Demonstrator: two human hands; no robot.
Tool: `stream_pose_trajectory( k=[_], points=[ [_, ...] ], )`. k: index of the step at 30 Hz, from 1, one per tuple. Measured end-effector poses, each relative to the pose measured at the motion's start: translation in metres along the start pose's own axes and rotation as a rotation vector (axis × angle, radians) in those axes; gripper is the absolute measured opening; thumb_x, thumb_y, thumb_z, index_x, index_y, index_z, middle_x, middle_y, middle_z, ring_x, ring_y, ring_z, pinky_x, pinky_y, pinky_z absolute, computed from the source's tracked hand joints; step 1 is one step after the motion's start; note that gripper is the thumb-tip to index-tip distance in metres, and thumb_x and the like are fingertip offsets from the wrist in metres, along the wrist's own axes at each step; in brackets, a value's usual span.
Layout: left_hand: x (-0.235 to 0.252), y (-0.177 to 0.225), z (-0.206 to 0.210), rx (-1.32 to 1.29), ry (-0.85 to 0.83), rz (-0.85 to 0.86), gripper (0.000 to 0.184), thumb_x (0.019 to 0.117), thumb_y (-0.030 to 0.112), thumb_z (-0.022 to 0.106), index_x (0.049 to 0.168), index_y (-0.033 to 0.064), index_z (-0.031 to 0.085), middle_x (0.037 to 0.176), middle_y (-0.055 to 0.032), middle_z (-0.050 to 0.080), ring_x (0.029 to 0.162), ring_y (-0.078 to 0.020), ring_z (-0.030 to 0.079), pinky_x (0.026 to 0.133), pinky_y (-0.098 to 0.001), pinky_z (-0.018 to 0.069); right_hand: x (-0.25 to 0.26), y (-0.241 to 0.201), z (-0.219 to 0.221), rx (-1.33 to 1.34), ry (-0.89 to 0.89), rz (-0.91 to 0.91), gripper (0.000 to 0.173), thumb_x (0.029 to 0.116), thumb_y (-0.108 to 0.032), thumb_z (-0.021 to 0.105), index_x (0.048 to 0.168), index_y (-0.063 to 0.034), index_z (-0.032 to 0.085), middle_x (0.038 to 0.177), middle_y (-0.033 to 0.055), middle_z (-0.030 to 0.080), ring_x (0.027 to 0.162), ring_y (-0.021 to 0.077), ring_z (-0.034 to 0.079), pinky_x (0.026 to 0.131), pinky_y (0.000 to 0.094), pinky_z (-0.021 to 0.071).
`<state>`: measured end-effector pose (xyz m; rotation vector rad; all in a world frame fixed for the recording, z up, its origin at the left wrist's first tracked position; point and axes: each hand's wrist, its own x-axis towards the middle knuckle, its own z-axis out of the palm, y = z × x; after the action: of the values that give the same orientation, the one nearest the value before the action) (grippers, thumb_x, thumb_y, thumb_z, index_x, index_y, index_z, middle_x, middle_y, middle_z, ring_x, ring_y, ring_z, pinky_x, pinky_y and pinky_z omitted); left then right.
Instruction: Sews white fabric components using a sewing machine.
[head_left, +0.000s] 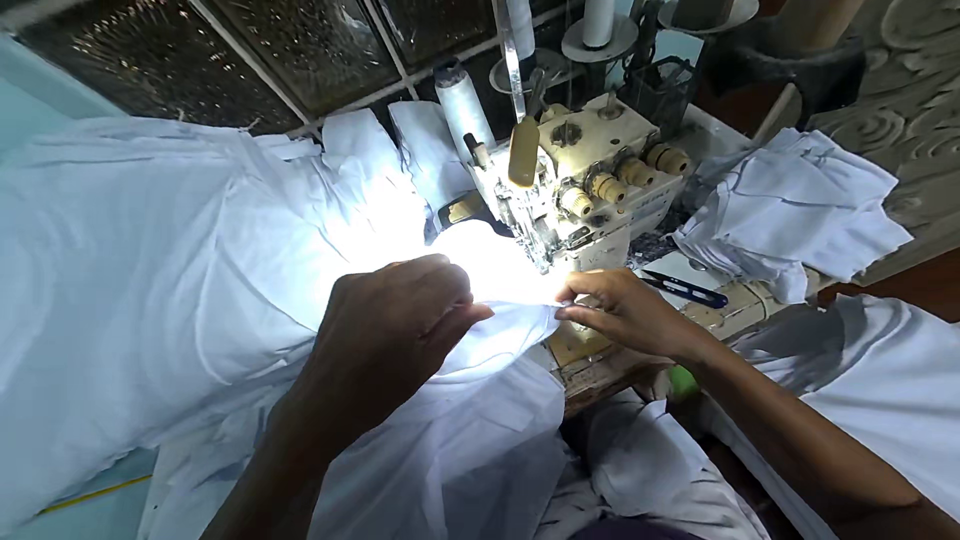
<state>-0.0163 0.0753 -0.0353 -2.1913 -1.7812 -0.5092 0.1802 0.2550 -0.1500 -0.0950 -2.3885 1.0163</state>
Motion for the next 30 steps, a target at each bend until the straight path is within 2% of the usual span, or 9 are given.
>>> stream_pose_trajectory(
  k=[2, 7, 9, 16, 19, 21, 23, 26, 30],
  points=[
    [0.001, 0.001, 0.003, -0.068, 0.001, -0.02, 0.03, 0.0986, 0.028, 0.058, 0.078, 0.0081, 0.065, 0.069, 0.003, 0.052, 0.059, -0.0045, 0.048, 0.052, -0.0212, 0.0349, 0.006, 0.003, 0.0, -0.001, 0.004, -0.018, 0.01, 0.0954, -0.014, 0.066, 0.093, -0.0046, 0.07, 0.075, 0.0009, 0.064, 0.066, 0.0053, 0.058, 0.06, 0.0216, 0.0462],
    [0.001, 0.007, 0.015, -0.189, -0.028, -0.02, 0.027, 0.1008, 0.02, 0.05, 0.083, 0.0076, 0.066, 0.072, 0.0044, 0.05, 0.063, -0.0023, 0.048, 0.055, -0.0178, 0.0382, 0.008, 0.007, -0.003, -0.004, -0.045, -0.079, 0.011, 0.0951, -0.012, 0.067, 0.093, -0.0035, 0.074, 0.082, 0.004, 0.07, 0.075, 0.0087, 0.066, 0.069, 0.0262, 0.0538],
    [-0.001, 0.015, 0.02, -0.224, -0.016, -0.023, 0.029, 0.1019, 0.021, 0.049, 0.082, 0.008, 0.066, 0.072, 0.0046, 0.049, 0.063, -0.002, 0.047, 0.055, -0.0174, 0.0378, 0.004, 0.006, -0.006, -0.002, -0.062, -0.106, 0.013, 0.0949, -0.014, 0.067, 0.09, -0.0051, 0.075, 0.077, 0.0014, 0.069, 0.071, 0.0057, 0.063, 0.065, 0.0232, 0.0511],
    [-0.015, 0.055, 0.066, -0.262, 0.05, -0.095, 0.037, 0.1015, 0.036, 0.057, 0.079, 0.0088, 0.066, 0.068, -0.0021, 0.057, 0.068, -0.0144, 0.056, 0.071, -0.03, 0.0417, -0.032, -0.017, -0.001, -0.017, -0.03, -0.11, 0.022, 0.0997, -0.022, 0.061, 0.093, -0.0063, 0.076, 0.08, 0.0019, 0.071, 0.077, 0.0088, 0.064, 0.074, 0.0245, 0.049],
    [-0.017, 0.065, 0.099, -0.029, 0.077, -0.145, 0.045, 0.0872, 0.052, 0.069, 0.092, 0.0074, 0.072, 0.079, -0.0094, 0.065, 0.076, -0.0298, 0.063, 0.067, -0.0467, 0.046, -0.049, -0.015, 0.011, 0.001, 0.12, -0.042, 0.019, 0.099, -0.02, 0.062, 0.095, -0.0053, 0.073, 0.085, 0.0031, 0.073, 0.081, 0.0059, 0.067, 0.078, 0.0209, 0.0523],
    [-0.015, 0.066, 0.119, 0.12, 0.039, -0.193, 0.054, 0.0756, 0.044, 0.08, 0.116, 0.0084, 0.073, 0.101, -0.0147, 0.068, 0.093, -0.038, 0.065, 0.072, -0.055, 0.0463, -0.055, -0.016, 0.018, 0.031, 0.194, 0.011, 0.017, 0.0978, -0.018, 0.063, 0.095, -0.0043, 0.072, 0.086, 0.003, 0.072, 0.083, 0.0038, 0.067, 0.08, 0.0196, 0.0527],
    [-0.009, 0.064, 0.131, 0.183, 0.03, -0.241, 0.06, 0.0722, 0.022, 0.083, 0.13, 0.0091, 0.069, 0.109, -0.0176, 0.067, 0.096, -0.0403, 0.062, 0.074, -0.0563, 0.0426, -0.059, -0.018, 0.023, 0.037, 0.235, 0.043, 0.016, 0.0971, -0.017, 0.063, 0.095, -0.0037, 0.071, 0.087, 0.0036, 0.073, 0.084, 0.0038, 0.067, 0.082, 0.0194, 0.0528],
    [0.002, 0.066, 0.13, 0.172, 0.027, -0.29, 0.053, 0.0747, 0.002, 0.074, 0.127, 0.0083, 0.07, 0.109, -0.0186, 0.065, 0.099, -0.0418, 0.061, 0.075, -0.0572, 0.0417, -0.062, -0.023, 0.025, 0.044, 0.263, 0.064, 0.016, 0.0979, -0.017, 0.063, 0.095, -0.003, 0.069, 0.089, 0.005, 0.074, 0.086, 0.0047, 0.068, 0.084, 0.0194, 0.0522],
    [0.001, 0.068, 0.123, 0.113, 0.03, -0.265, 0.046, 0.0727, 0.002, 0.075, 0.119, 0.0085, 0.074, 0.109, -0.0174, 0.067, 0.102, -0.042, 0.061, 0.077, -0.0575, 0.0436, -0.059, -0.027, 0.025, 0.006, 0.285, 0.062, 0.015, 0.0983, -0.017, 0.062, 0.095, -0.0041, 0.069, 0.089, 0.0044, 0.074, 0.087, 0.0062, 0.069, 0.083, 0.0204, 0.0526]
  ],
)
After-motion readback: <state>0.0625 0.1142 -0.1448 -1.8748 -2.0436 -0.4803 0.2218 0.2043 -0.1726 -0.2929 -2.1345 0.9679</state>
